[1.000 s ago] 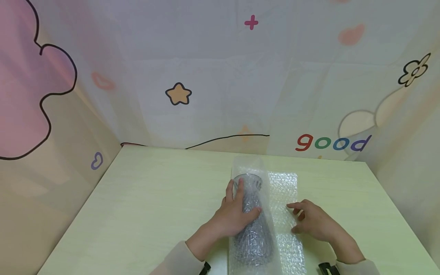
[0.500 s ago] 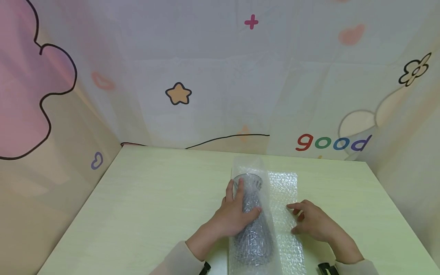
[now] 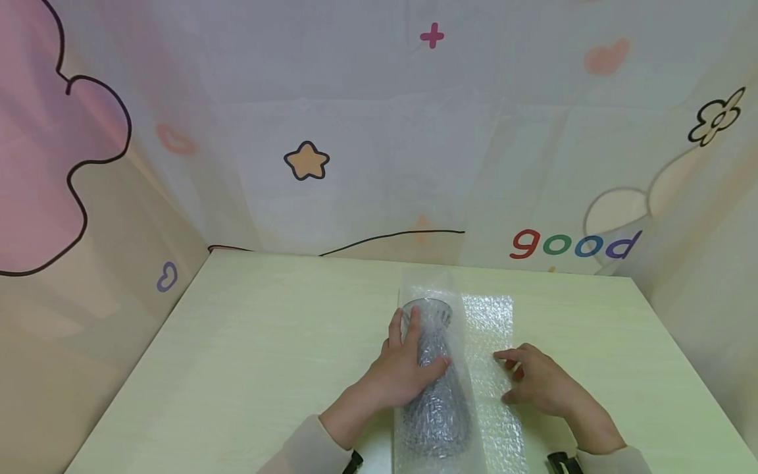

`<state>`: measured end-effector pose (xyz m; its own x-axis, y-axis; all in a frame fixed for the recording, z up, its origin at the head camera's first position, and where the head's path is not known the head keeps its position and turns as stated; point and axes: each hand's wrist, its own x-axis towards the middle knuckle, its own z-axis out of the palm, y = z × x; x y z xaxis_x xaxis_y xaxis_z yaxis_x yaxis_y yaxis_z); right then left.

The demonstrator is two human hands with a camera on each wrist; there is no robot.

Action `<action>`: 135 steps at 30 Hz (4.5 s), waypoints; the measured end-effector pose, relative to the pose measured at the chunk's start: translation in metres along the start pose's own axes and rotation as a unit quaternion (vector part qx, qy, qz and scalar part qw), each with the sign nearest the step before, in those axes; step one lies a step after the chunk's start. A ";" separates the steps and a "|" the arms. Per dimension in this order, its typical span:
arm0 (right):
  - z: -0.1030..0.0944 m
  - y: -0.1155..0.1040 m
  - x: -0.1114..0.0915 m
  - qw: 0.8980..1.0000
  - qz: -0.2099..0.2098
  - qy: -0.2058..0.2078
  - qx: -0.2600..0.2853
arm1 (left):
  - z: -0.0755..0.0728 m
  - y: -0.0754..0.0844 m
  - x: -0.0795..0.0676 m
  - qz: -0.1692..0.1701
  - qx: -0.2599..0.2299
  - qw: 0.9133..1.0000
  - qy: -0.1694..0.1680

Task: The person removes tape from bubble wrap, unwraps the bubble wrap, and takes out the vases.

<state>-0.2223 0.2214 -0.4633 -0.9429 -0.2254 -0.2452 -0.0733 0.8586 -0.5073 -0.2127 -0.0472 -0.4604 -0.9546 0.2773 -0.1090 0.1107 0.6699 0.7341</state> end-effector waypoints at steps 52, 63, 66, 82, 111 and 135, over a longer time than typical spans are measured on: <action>0.002 0.003 0.001 1.000 0.000 0.003 0.003 | -0.009 0.013 -0.006 -0.004 0.008 1.000 0.028; 0.001 0.002 0.000 1.000 0.000 0.005 0.011 | -0.004 0.024 -0.008 -0.022 0.004 0.999 0.036; 0.001 0.001 0.000 1.000 0.001 0.004 0.008 | -0.002 0.030 -0.008 -0.026 0.016 0.999 0.038; -0.001 0.001 0.003 1.000 -0.003 -0.003 0.017 | 0.003 0.044 -0.007 -0.038 0.067 0.996 0.043; 0.000 0.001 0.003 1.000 0.002 -0.003 0.014 | -0.002 0.037 -0.008 0.014 -0.005 0.998 0.057; -0.001 0.002 0.003 1.000 0.002 -0.009 0.016 | -0.009 0.023 -0.010 0.028 -0.068 0.995 0.069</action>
<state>-0.2259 0.2232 -0.4640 -0.9371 -0.2305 -0.2622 -0.0587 0.8444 -0.5324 -0.2027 -0.0408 -0.4369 -0.9779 0.2079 0.0209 0.1353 0.5535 0.8218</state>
